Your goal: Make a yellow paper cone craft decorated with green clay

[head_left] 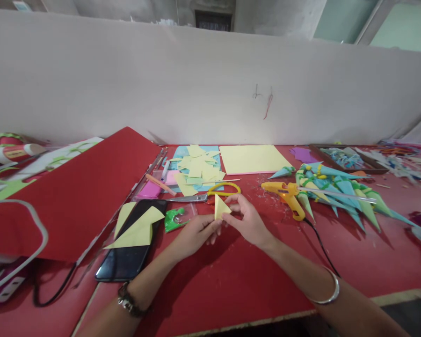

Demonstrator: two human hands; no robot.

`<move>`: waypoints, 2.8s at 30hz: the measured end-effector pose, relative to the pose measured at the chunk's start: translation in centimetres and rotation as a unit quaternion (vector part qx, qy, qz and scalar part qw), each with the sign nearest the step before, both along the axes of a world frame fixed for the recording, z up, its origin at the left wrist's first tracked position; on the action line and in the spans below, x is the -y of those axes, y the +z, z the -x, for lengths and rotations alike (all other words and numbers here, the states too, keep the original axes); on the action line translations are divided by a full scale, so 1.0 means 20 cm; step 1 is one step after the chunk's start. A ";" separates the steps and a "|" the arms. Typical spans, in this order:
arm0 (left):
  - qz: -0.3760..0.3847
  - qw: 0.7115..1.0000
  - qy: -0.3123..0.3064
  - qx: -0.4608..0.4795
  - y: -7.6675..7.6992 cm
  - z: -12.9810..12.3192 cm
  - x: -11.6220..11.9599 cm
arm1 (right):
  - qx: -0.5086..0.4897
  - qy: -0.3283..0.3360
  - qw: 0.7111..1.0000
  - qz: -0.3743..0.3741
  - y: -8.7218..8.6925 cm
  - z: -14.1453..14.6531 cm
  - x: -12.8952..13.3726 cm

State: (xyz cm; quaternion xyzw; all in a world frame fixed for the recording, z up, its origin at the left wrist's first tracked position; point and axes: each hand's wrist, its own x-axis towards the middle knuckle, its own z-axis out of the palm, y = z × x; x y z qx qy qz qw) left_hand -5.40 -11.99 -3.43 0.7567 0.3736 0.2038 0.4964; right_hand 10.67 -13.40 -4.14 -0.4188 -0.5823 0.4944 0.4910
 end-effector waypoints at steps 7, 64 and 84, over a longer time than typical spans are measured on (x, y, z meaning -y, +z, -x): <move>-0.030 0.999 -0.016 -0.012 0.01 0.01 0.00 | 0.006 0.021 1.000 0.021 -0.01 -0.01 -0.02; -0.040 0.979 0.173 0.095 0.05 0.00 -0.02 | 0.177 0.021 0.981 -0.075 0.00 0.00 0.01; -0.222 0.968 0.113 -0.044 0.04 0.03 -0.04 | 0.152 0.077 0.985 0.012 -0.01 0.01 0.03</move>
